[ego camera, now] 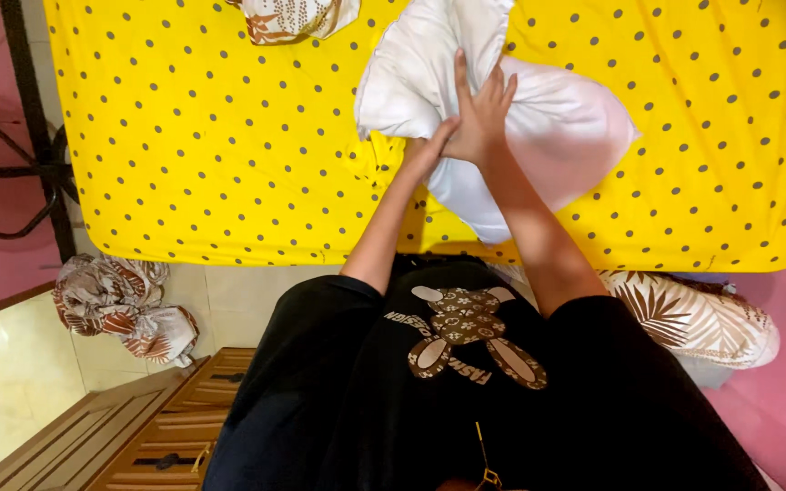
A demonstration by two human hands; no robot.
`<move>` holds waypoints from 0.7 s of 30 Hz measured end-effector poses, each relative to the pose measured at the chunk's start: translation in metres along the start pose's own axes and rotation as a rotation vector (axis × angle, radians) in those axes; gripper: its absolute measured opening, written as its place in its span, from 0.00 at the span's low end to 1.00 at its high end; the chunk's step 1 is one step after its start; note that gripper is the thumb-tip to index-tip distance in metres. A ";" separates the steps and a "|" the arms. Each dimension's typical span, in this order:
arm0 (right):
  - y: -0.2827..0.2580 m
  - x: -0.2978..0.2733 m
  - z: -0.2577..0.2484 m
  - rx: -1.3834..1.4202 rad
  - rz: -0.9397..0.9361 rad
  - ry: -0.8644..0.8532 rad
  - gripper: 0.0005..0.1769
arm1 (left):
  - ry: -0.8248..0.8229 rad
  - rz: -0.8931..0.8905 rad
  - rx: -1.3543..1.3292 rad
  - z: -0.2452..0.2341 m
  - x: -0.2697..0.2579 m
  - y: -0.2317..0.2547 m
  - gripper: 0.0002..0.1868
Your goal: The person removes a brown leaf-patterned pillowcase from a pillow, places the bare pillow on a yellow polka-dotted bedsheet, and then puts a yellow polka-dotted pillowcase onto the pillow. The person smooths the sheet and handles additional bedding items.
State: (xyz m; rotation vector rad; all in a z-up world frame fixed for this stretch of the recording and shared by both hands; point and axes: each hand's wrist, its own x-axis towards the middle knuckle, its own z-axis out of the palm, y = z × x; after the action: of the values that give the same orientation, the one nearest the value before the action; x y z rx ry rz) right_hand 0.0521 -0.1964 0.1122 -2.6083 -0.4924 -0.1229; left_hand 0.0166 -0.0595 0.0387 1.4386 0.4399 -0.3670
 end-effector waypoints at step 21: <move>0.108 0.038 -0.011 0.266 -0.076 0.023 0.28 | 0.338 0.300 0.779 -0.052 0.015 -0.088 0.30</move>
State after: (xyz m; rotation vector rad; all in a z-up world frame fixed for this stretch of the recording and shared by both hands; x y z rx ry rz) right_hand 0.1268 -0.2782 0.0811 -2.3274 -0.5593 -0.1044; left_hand -0.0176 -0.0167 -0.0485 2.3115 0.3537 -0.0362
